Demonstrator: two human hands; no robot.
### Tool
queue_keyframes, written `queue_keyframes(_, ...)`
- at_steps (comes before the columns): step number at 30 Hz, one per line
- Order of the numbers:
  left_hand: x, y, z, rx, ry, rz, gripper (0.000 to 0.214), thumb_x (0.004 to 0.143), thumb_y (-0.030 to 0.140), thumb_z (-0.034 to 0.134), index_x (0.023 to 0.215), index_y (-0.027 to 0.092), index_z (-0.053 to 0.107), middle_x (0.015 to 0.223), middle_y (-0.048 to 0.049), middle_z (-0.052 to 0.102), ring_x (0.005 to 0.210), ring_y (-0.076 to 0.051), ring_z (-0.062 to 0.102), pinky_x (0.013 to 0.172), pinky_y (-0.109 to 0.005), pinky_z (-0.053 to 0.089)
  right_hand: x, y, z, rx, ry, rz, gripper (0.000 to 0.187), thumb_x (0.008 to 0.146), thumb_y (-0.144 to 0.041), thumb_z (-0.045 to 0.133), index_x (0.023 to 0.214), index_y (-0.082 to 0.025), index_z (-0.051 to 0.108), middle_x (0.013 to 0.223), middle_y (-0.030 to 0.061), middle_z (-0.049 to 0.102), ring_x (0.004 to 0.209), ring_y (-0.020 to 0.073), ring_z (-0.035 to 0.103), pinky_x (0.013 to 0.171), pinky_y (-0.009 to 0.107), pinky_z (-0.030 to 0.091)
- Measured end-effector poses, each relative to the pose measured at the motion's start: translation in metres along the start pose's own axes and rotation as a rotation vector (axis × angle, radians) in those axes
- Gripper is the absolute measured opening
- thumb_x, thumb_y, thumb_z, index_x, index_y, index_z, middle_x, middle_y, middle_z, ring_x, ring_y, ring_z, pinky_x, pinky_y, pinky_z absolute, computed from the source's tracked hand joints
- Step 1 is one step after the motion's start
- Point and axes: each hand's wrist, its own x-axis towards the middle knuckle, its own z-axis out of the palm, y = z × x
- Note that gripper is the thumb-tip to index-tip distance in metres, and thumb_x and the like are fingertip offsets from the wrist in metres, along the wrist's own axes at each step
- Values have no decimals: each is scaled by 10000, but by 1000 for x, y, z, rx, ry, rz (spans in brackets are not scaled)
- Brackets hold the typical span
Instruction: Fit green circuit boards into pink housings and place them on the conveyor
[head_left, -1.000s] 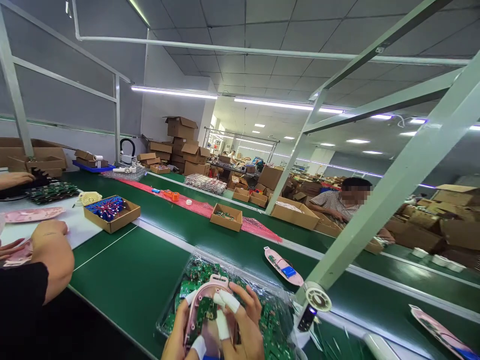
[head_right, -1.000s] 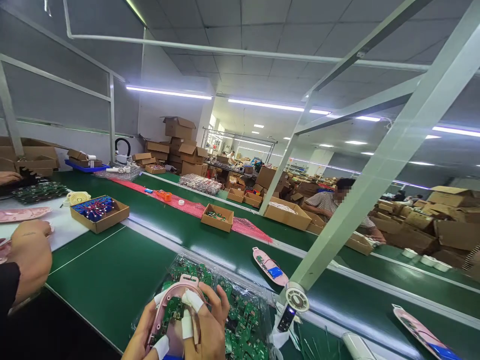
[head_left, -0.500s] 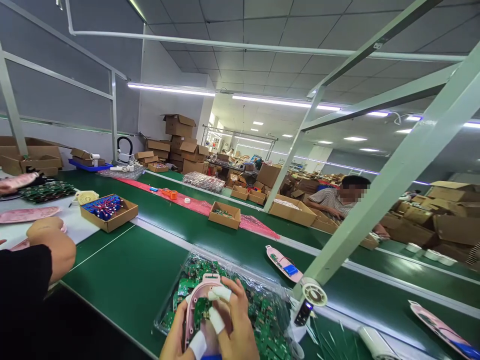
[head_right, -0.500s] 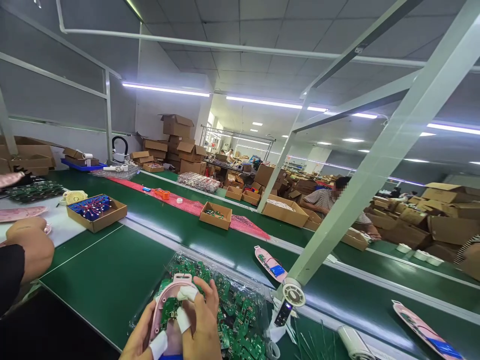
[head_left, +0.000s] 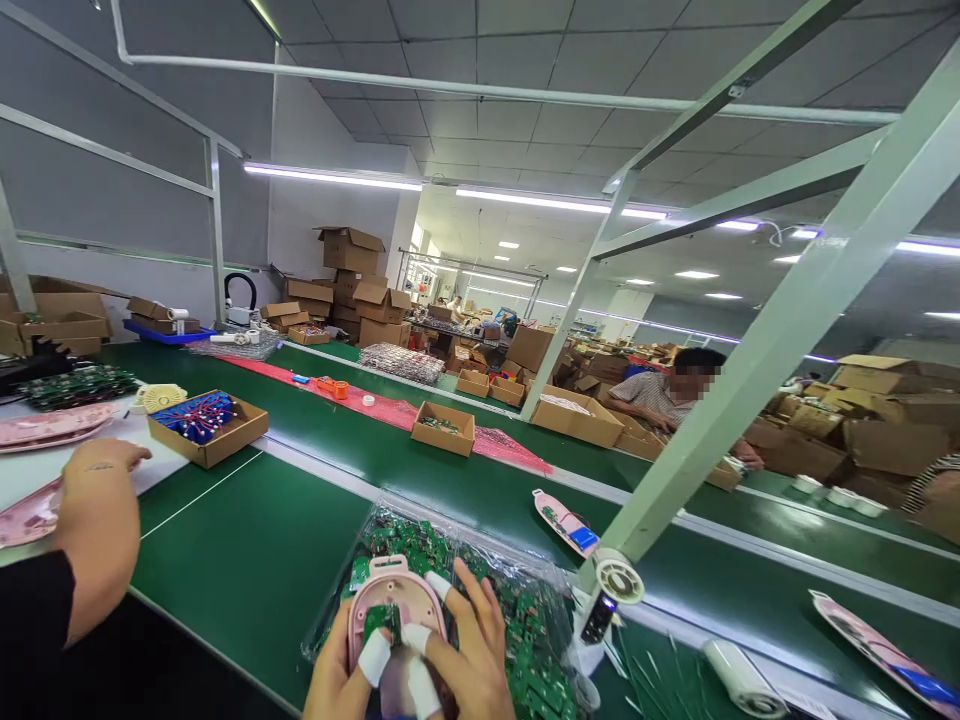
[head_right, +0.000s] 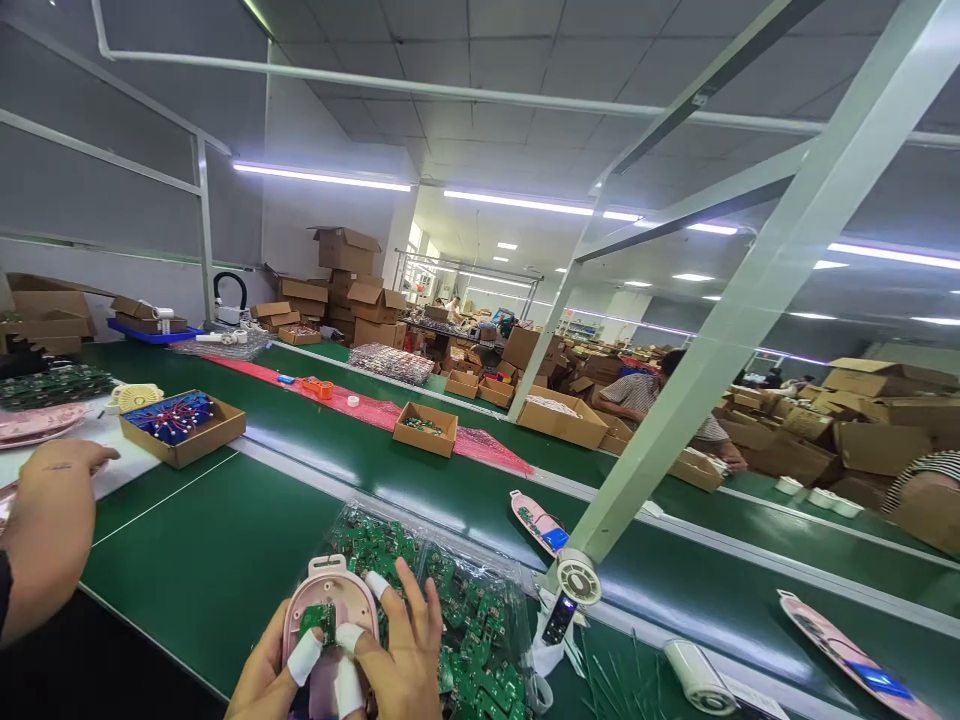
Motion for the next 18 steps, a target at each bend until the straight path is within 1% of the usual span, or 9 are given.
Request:
queue_keyframes(2, -4, 1, 2, 74, 37, 51, 547, 606, 527, 784, 1029, 195, 682, 1085, -75, 742, 1142, -292, 604, 972, -332, 449, -1, -1, 1, 35, -47, 42, 288, 663, -152, 450, 863, -244, 636, 1220, 87, 555, 1308, 357, 414, 1046, 591, 306)
queue_keyframes(4, -7, 2, 2, 109, 25, 77, 545, 612, 536, 774, 1022, 187, 693, 1068, -82, 748, 1087, -296, 635, 950, -341, 472, -1, -2, 3, 87, -85, 81, 273, 631, -169, 449, 843, -231, 608, 1136, 97, 571, 1280, 353, 446, 1050, 587, 317)
queue_keyframes(7, -6, -4, -1, 117, 3, 91, 526, 625, 530, 761, 1019, 187, 699, 1046, -79, 755, 1056, -299, 650, 915, -334, 497, -2, -1, 8, 147, -141, 95, 325, 563, -168, 463, 858, -229, 585, 1006, 81, 567, 1169, 327, 525, 1063, 601, 314)
queue_keyframes(9, 0, -11, -6, 127, 51, 100, 532, 615, 524, 769, 1018, 185, 689, 1068, -82, 746, 1100, -309, 626, 929, -332, 486, -6, 1, 15, 137, -154, 94, 322, 567, -162, 485, 862, -232, 594, 1022, 83, 564, 1184, 341, 515, 1051, 618, 328)
queue_keyframes(11, 7, -16, -13, 132, 97, 101, 567, 592, 531, 781, 1029, 186, 668, 1087, -81, 734, 1130, -314, 604, 968, -344, 458, -17, 7, 22, 103, -110, 131, 243, 642, -172, 528, 851, -239, 633, 1150, 106, 562, 1279, 393, 441, 1030, 650, 338)
queue_keyframes(13, 13, -16, -18, 133, 121, 98, 571, 593, 557, 770, 1029, 209, 648, 1073, -57, 729, 1115, -300, 607, 992, -350, 436, -33, 19, 28, 117, 4, 244, 194, 758, -233, 563, 905, -251, 687, 1326, 123, 516, 1333, 423, 383, 1027, 665, 339)
queue_keyframes(15, 16, -10, -21, 149, 147, 105, 526, 625, 586, 734, 1009, 239, 643, 1045, -28, 727, 1086, -282, 618, 995, -344, 433, -50, 34, 33, 266, 133, 425, 269, 846, -329, 552, 1060, -257, 699, 1396, 134, 501, 1316, 391, 432, 1038, 609, 376)
queue_keyframes(16, 15, -7, -21, 161, 154, 115, 506, 634, 594, 722, 996, 250, 644, 1040, -19, 727, 1084, -281, 619, 994, -342, 434, -56, 40, 36, 405, 158, 527, 324, 858, -388, 560, 1123, -252, 689, 1361, 138, 550, 1278, 367, 491, 1028, 561, 416)
queue_keyframes(18, 11, -1, -20, 185, 139, 141, 508, 630, 607, 716, 991, 255, 653, 1056, -21, 728, 1108, -291, 606, 999, -339, 434, -61, 46, 42, 760, 124, 768, 452, 792, -528, 639, 1117, -222, 711, 1183, 140, 686, 1129, 332, 626, 970, 472, 495)
